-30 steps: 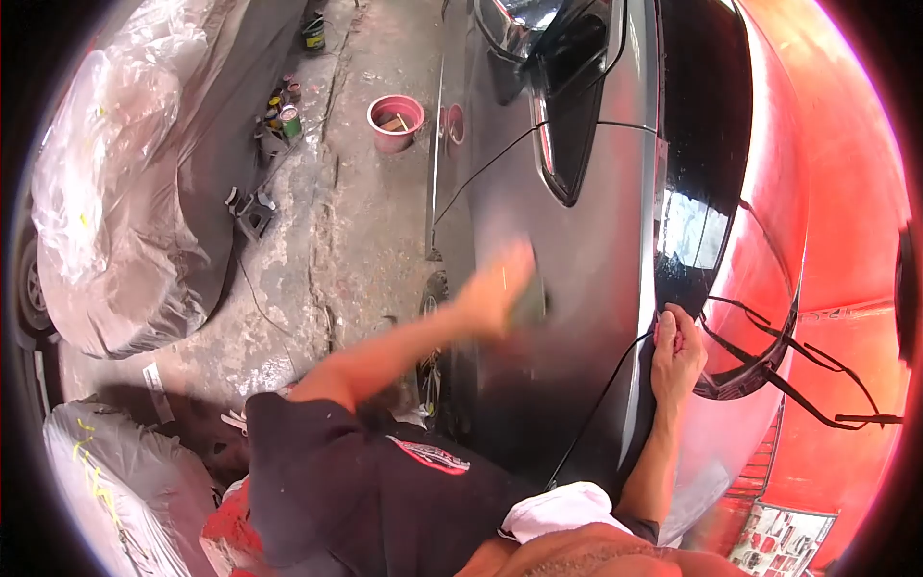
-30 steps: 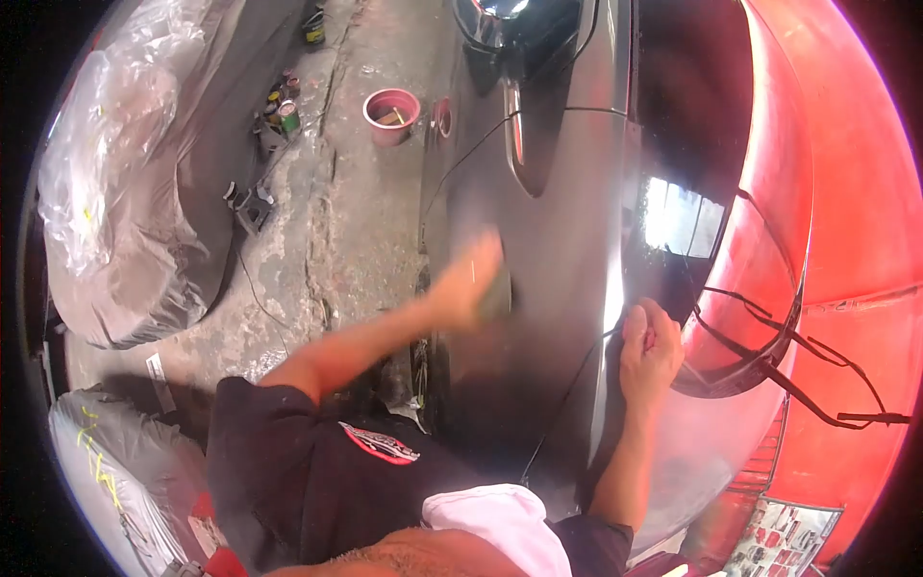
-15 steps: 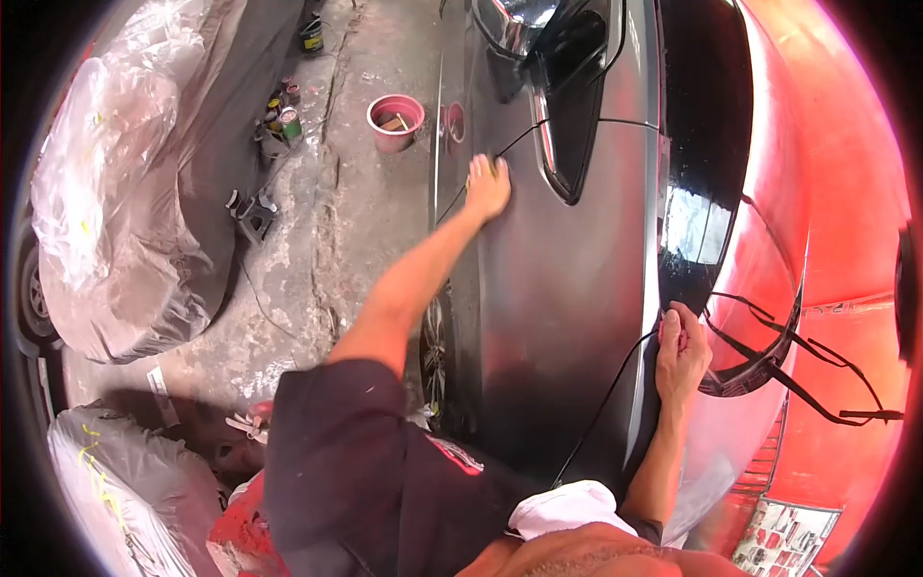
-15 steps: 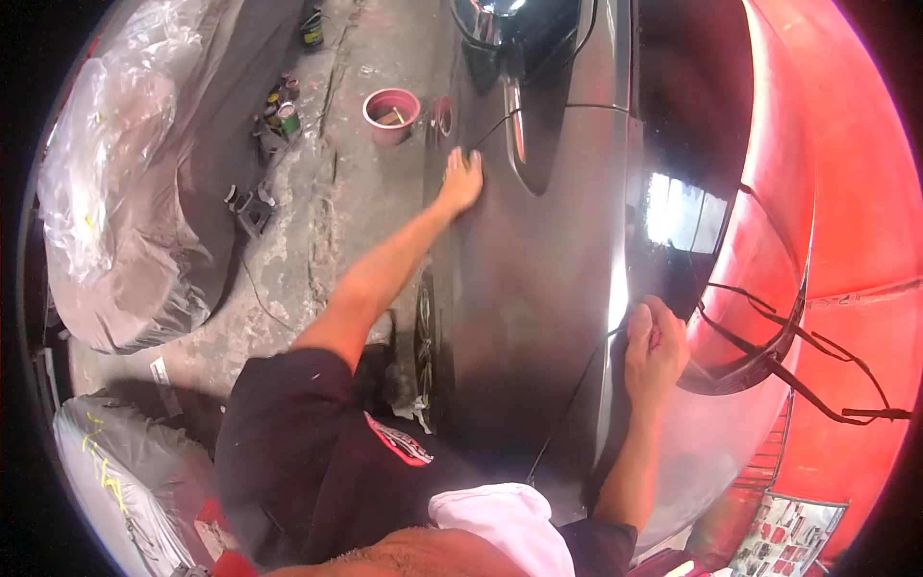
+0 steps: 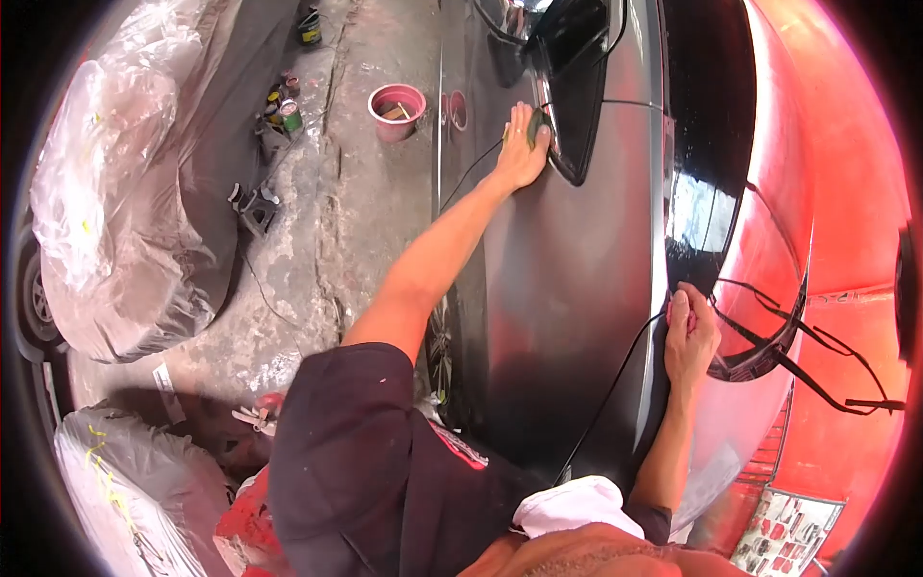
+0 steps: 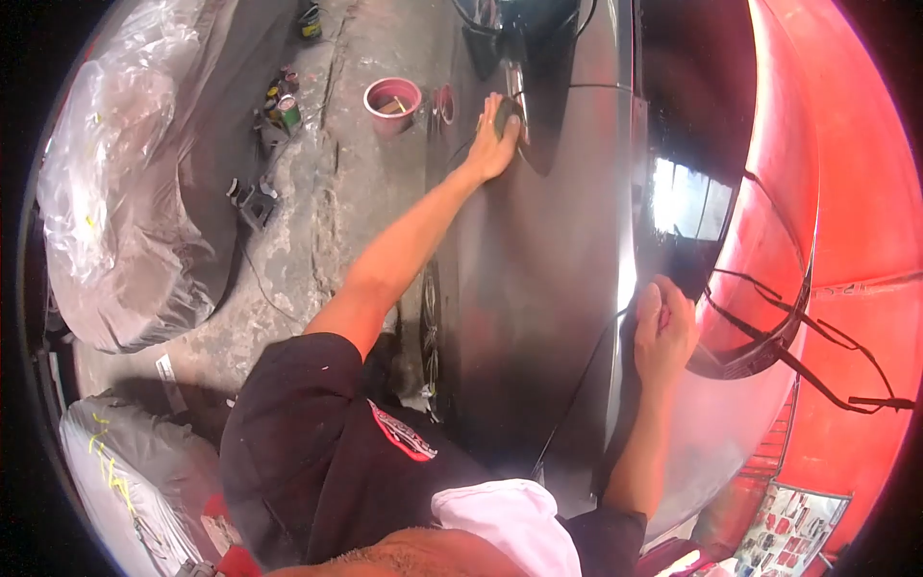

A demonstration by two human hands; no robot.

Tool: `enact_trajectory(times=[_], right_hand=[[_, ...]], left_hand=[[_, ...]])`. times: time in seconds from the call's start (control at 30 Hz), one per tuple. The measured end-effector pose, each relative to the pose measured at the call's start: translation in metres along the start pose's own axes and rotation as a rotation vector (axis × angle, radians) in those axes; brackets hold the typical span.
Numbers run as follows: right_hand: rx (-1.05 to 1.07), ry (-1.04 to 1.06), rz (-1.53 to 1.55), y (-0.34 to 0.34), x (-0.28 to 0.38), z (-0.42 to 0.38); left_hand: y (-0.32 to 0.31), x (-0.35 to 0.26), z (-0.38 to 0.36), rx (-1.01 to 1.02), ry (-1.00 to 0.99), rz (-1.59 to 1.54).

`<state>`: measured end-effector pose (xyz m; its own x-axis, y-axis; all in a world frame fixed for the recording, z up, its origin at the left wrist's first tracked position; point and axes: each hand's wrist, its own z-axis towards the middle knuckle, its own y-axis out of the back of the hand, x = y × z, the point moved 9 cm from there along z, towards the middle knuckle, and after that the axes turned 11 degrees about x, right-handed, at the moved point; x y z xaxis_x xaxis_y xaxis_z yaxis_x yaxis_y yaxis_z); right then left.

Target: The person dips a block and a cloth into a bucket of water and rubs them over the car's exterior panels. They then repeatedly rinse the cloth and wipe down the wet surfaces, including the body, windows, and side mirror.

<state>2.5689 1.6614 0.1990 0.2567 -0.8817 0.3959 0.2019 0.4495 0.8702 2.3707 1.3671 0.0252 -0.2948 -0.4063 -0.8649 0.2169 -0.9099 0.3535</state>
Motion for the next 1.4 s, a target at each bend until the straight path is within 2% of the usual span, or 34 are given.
enact_trajectory(times=[0.07, 0.13, 0.2, 0.23, 0.3, 0.33, 0.37, 0.4, 0.47, 0.53, 0.57, 0.6, 0.67, 0.7, 0.73, 0.77, 0.8, 0.9, 0.97, 1.03, 1.07, 1.13, 1.2, 1.27, 1.33, 1.4], right_hand=[[0.018, -0.015, -0.003, 0.001, 0.003, 0.001], [0.013, -0.049, 0.003, -0.002, -0.005, 0.002], [0.04, -0.03, 0.015, -0.001, -0.004, 0.003], [0.036, -0.042, 0.012, 0.002, -0.005, 0.002], [0.036, -0.026, -0.034, 0.001, 0.0, 0.003], [0.028, -0.047, -0.032, 0.0, 0.0, 0.0], [0.041, -0.053, -0.045, -0.002, 0.003, -0.001], [0.05, -0.051, -0.068, 0.001, 0.004, 0.002], [0.043, -0.07, -0.065, 0.003, 0.0, 0.004], [0.028, -0.007, -0.066, 0.002, 0.002, 0.002], [0.024, -0.003, -0.05, 0.003, 0.003, 0.002], [0.014, -0.023, -0.045, 0.005, 0.004, -0.001], [0.052, -0.022, -0.031, 0.005, 0.007, 0.002], [0.061, -0.02, -0.027, 0.005, 0.008, 0.003], [0.049, -0.024, -0.02, 0.006, 0.009, 0.002], [0.062, -0.04, -0.029, 0.006, 0.01, 0.002], [0.072, -0.054, -0.042, 0.006, 0.009, 0.003], [0.011, 0.016, -0.013, 0.009, 0.011, 0.001], [0.013, 0.006, -0.024, 0.011, 0.012, 0.002], [0.021, -0.01, -0.036, 0.008, 0.011, 0.004], [0.008, 0.01, -0.021, 0.009, 0.011, 0.005], [0.01, 0.03, -0.005, 0.009, 0.01, 0.002], [-0.021, 0.039, -0.002, 0.01, 0.011, 0.001], [-0.022, 0.051, 0.005, 0.013, 0.015, 0.003], [-0.004, 0.06, 0.023, 0.014, 0.018, -0.001], [0.017, 0.014, -0.023, 0.011, 0.013, 0.003]], left_hand=[[-0.005, -0.021, -0.038, -0.005, -0.015, -0.077], [-0.027, -0.079, -0.135, 0.024, -0.26, 0.072], [-0.059, -0.111, -0.22, 0.275, -0.255, 0.077], [-0.06, -0.1, -0.207, 0.286, -0.259, 0.071], [-0.028, -0.055, -0.131, 0.002, -0.238, 0.163], [-0.007, -0.017, -0.074, -0.034, 0.034, 0.037], [0.003, 0.0, -0.038, -0.089, 0.099, 0.046], [0.004, 0.002, -0.029, -0.003, 0.146, -0.043], [-0.009, -0.035, -0.087, -0.02, 0.11, 0.032], [-0.044, -0.117, -0.193, 0.059, -0.245, 0.057], [-0.085, -0.146, -0.245, 0.506, -0.152, 0.374], [-0.076, -0.204, -0.286, 0.482, -0.636, 0.132], [-0.081, -0.171, -0.232, 0.5, -0.307, 0.152], [-0.053, -0.171, -0.175, 0.098, -0.418, 0.14], [-0.03, -0.17, -0.107, 0.027, -0.338, 0.031], [-0.018, -0.17, -0.047, -0.042, -0.359, 0.065], [-0.013, -0.17, 0.002, -0.031, -0.287, 0.043], [-0.012, -0.186, -0.021, -0.024, -0.349, 0.016], [-0.04, -0.2, -0.127, 0.043, -0.558, 0.109], [-0.086, -0.189, -0.234, 0.241, -0.58, 0.058], [-0.08, -0.193, -0.215, 0.242, -0.592, 0.056], [-0.039, -0.205, -0.133, 0.079, -0.599, 0.101], [-0.013, -0.204, -0.009, -0.023, -0.459, 0.078], [-0.012, -0.203, 0.053, -0.067, -0.375, 0.152], [-0.008, -0.213, -0.001, -0.06, -0.397, -0.01], [-0.037, -0.214, -0.122, -0.002, -0.548, -0.059]])
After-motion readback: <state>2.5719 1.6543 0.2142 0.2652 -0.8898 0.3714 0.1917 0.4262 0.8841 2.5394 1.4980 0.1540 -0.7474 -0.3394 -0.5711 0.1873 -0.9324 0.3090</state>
